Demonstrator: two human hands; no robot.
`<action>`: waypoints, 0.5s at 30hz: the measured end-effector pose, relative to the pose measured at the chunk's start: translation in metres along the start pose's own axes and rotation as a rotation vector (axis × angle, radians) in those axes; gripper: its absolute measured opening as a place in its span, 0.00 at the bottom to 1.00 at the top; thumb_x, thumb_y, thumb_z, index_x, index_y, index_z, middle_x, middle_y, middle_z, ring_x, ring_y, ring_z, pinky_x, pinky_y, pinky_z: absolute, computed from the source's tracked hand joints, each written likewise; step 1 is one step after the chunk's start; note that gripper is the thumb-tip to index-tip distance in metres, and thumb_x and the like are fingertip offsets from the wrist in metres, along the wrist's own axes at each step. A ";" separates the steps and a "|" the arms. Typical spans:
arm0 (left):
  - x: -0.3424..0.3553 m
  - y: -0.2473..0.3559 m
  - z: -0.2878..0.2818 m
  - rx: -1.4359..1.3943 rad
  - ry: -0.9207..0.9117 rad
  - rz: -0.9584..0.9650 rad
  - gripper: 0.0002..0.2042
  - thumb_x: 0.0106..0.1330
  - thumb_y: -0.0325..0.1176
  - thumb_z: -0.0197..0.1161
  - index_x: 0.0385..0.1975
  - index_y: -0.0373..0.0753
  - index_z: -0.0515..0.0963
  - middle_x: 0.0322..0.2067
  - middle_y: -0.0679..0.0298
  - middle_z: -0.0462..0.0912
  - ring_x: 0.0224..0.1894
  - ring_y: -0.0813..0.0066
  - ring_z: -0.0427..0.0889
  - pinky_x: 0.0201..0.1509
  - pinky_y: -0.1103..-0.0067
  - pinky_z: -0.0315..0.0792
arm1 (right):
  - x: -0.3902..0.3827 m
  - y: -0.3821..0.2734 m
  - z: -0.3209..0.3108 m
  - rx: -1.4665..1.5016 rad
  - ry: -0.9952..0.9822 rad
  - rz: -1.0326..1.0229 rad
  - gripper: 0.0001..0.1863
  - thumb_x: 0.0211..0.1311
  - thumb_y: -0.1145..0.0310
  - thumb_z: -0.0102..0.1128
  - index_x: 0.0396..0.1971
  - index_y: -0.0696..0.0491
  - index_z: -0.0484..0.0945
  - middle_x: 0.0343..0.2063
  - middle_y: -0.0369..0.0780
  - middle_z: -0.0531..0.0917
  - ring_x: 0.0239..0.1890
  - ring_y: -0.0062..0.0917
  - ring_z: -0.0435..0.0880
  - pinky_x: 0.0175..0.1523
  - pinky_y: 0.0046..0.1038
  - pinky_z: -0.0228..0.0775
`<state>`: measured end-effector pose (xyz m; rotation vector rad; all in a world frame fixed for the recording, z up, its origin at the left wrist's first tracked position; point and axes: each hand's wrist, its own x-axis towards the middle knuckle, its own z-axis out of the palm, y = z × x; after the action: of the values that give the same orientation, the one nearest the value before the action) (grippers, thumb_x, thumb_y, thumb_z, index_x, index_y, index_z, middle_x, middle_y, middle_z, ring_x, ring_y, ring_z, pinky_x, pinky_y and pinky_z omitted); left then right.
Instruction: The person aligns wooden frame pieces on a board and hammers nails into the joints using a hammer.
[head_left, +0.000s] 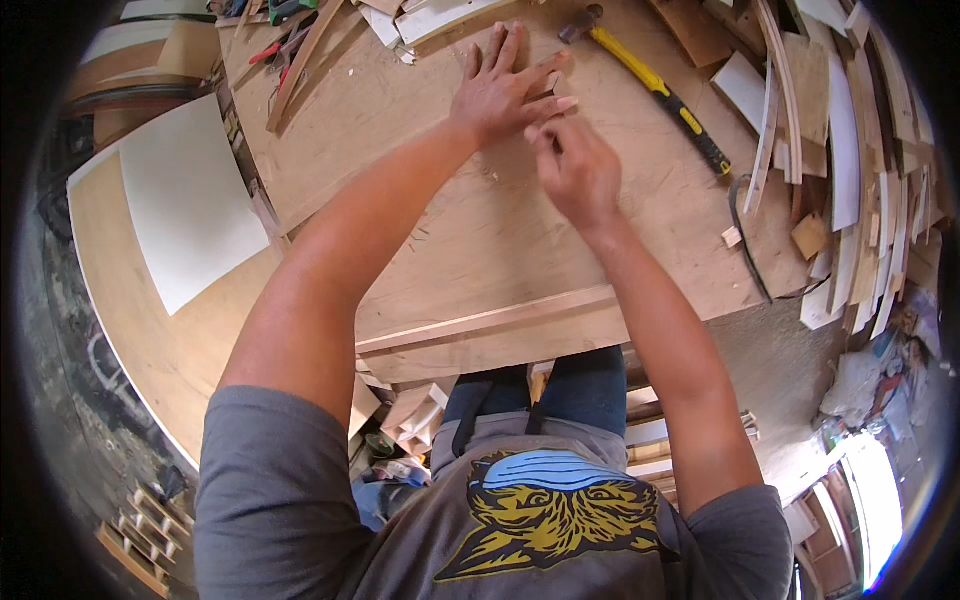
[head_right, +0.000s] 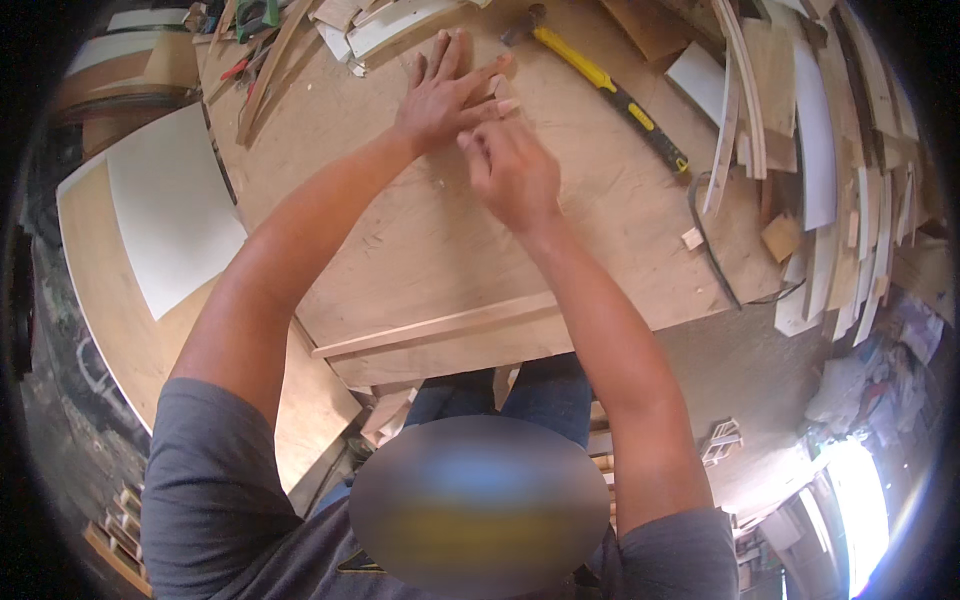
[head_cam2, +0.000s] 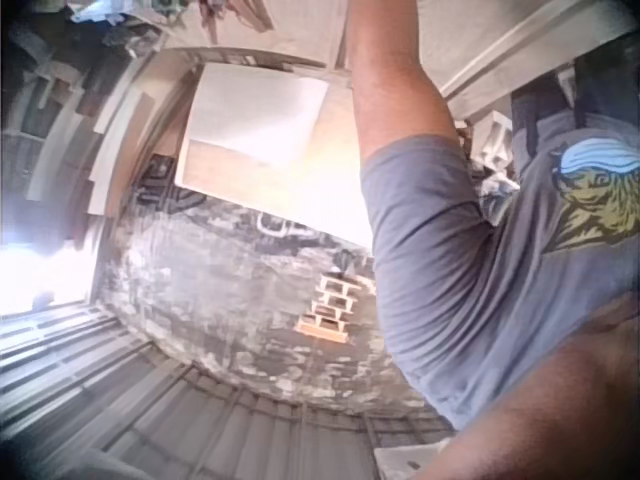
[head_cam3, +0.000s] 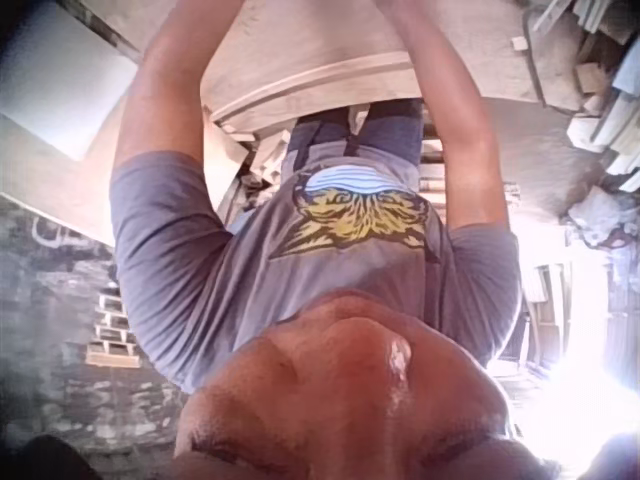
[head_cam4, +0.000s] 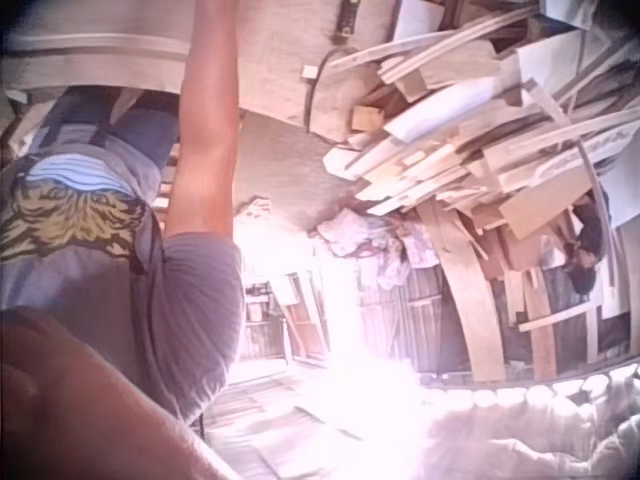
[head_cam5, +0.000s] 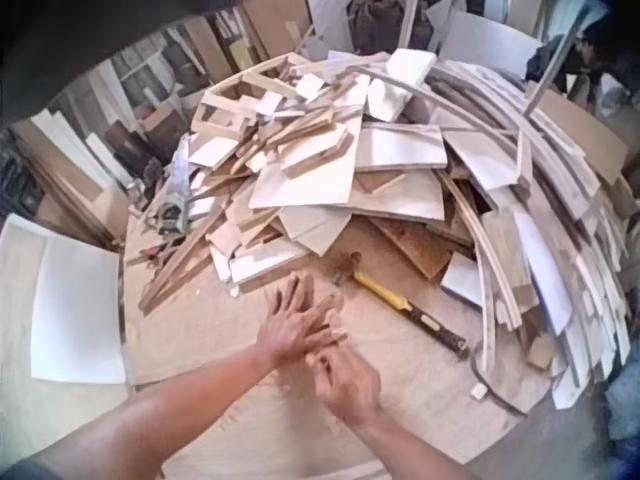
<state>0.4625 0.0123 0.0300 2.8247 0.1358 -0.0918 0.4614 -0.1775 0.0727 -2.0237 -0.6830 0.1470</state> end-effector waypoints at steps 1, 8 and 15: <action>-0.001 0.001 -0.001 0.002 -0.009 0.008 0.38 0.67 0.78 0.50 0.78 0.77 0.61 0.83 0.48 0.41 0.85 0.46 0.35 0.84 0.47 0.37 | -0.018 -0.004 0.007 0.002 0.007 0.011 0.08 0.70 0.61 0.66 0.34 0.50 0.83 0.35 0.42 0.87 0.36 0.42 0.86 0.42 0.45 0.79; 0.003 0.002 -0.004 0.007 -0.013 0.012 0.40 0.65 0.79 0.51 0.77 0.76 0.63 0.83 0.46 0.43 0.85 0.44 0.36 0.84 0.47 0.36 | -0.083 -0.028 0.077 -0.098 -0.232 -0.259 0.04 0.63 0.66 0.68 0.34 0.48 0.84 0.33 0.38 0.84 0.39 0.35 0.84 0.41 0.39 0.79; 0.002 0.006 -0.013 -0.062 -0.057 -0.006 0.38 0.69 0.74 0.53 0.79 0.72 0.61 0.83 0.45 0.39 0.85 0.43 0.34 0.85 0.49 0.36 | -0.119 -0.050 0.142 -0.270 -0.411 -0.450 0.07 0.59 0.63 0.69 0.34 0.46 0.82 0.36 0.35 0.81 0.46 0.32 0.82 0.39 0.35 0.80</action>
<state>0.4653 0.0110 0.0441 2.7566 0.1318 -0.1664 0.2892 -0.1122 0.0188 -2.0529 -1.4660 0.2149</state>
